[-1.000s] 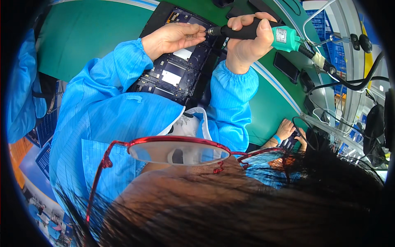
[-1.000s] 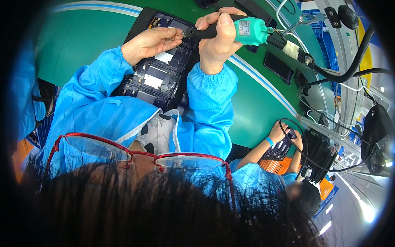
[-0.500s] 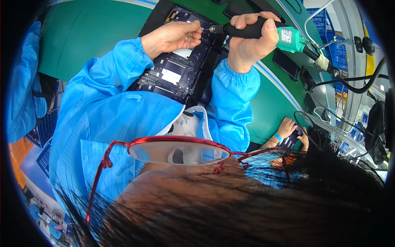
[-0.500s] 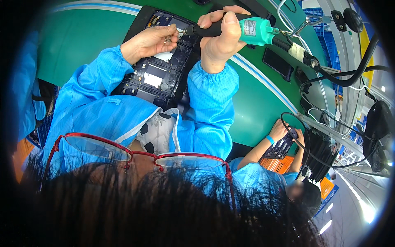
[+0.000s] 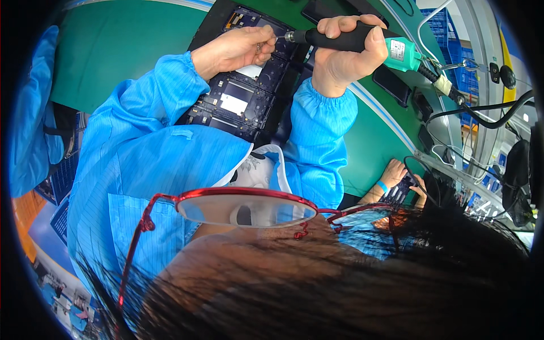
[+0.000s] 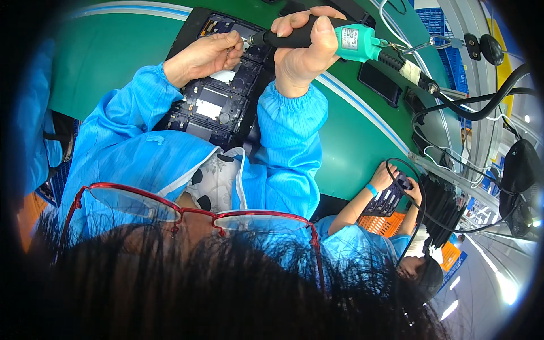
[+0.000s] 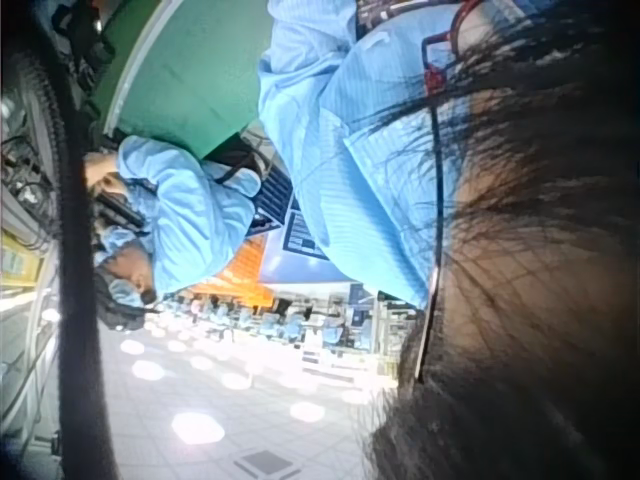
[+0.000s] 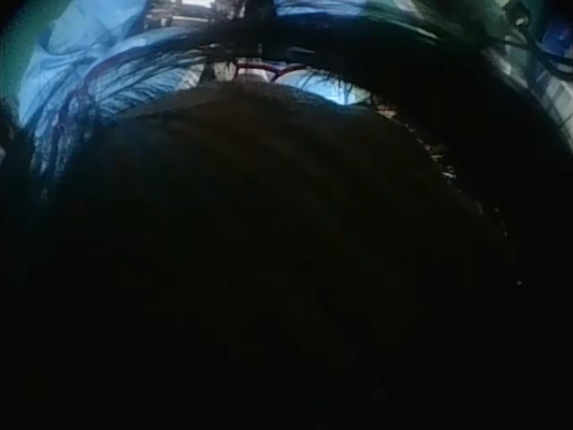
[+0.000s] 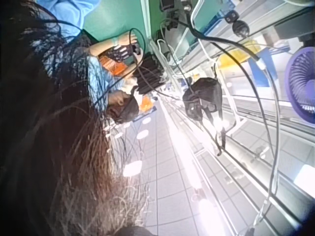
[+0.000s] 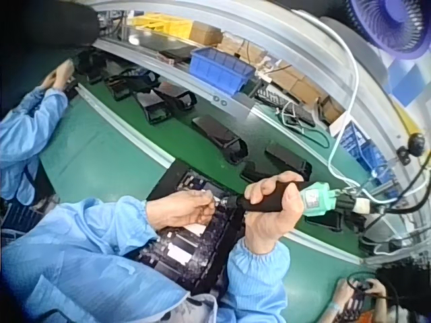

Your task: Assembling components into electronic device housings using an electric screwdriver on a production line.

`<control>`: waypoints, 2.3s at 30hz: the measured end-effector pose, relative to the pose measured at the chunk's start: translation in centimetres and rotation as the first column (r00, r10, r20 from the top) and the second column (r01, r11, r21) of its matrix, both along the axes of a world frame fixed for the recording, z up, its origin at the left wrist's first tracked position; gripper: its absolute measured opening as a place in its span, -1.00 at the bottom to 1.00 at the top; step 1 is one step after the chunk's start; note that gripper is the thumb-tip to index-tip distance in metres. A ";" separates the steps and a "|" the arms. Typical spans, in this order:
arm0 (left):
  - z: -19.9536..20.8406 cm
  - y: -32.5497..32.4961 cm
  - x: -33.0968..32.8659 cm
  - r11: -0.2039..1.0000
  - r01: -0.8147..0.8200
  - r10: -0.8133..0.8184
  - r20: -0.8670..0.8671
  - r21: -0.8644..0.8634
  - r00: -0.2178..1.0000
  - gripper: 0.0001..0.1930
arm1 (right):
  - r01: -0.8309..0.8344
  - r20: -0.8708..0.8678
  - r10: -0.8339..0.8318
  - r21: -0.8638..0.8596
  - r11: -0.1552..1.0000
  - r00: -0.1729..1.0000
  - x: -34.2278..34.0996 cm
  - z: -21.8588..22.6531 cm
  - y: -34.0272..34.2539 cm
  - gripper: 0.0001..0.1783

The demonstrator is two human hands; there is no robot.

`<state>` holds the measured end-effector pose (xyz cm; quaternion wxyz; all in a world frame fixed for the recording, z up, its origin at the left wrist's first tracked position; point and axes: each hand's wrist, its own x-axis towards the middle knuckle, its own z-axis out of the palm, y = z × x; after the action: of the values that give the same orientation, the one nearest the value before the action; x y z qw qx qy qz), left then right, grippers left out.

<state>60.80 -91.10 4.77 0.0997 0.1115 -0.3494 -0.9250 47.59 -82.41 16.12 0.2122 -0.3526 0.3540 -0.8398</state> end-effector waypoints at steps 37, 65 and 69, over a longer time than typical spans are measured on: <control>-1.6 -0.3 2.7 0.998 -0.043 0.040 0.077 0.048 0.996 -0.73 | 0.001 -0.098 0.024 0.242 0.970 0.995 -0.9 -1.5 4.2 -0.74; 0.4 2.1 2.3 0.996 -0.008 -0.003 0.110 0.093 0.994 -0.67 | -0.053 -0.289 0.145 0.302 0.952 0.946 -1.3 -2.4 3.7 -0.74; -0.1 2.4 2.5 0.995 0.012 -0.025 0.132 0.096 0.991 -0.65 | -0.036 -0.333 0.170 0.374 0.927 0.927 0.1 -1.5 4.1 -0.77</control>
<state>63.33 -88.66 4.70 0.0622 0.1744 -0.3120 -0.9318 47.68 -78.27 14.66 0.2496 -0.4734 0.5158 -0.6690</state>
